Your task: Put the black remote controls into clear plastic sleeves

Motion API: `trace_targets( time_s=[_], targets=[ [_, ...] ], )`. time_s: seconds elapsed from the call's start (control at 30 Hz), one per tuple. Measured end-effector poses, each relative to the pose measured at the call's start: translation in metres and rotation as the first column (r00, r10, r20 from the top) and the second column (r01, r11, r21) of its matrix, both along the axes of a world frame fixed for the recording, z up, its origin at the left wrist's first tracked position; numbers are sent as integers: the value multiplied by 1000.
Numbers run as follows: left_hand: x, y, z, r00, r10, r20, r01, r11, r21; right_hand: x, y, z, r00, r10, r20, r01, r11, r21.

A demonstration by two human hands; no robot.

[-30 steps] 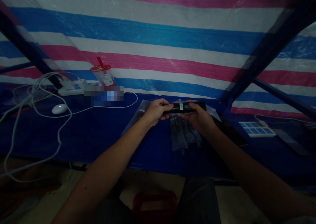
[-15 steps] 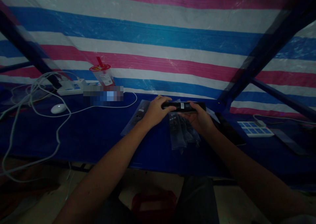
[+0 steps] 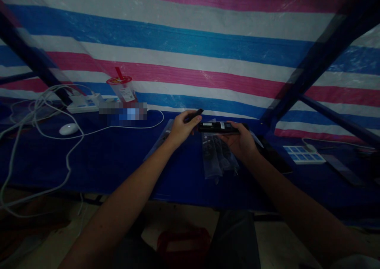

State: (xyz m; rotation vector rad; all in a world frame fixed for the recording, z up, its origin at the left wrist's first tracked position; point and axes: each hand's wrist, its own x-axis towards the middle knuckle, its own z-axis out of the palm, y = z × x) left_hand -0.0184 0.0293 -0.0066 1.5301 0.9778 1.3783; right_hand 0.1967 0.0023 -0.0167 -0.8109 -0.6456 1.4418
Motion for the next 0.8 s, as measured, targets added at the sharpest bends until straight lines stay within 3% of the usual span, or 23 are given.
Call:
trace_targets(
  time_s=[0.37,0.6,0.8],
  targets=[
    [3,-1,-1,996,1,88,5,998,-70,-1,-3,4,1000,-13,7,13,1000,-16],
    [0,5,-4,995,-8,103,10,1000,-17,-2,-3,2,1000,-20,15,20,1000,11],
    [-6,5,-2,1000,17,-3,-17,997,81,-2,-3,0,1000,-23,11,23,1000,-19]
  ],
)
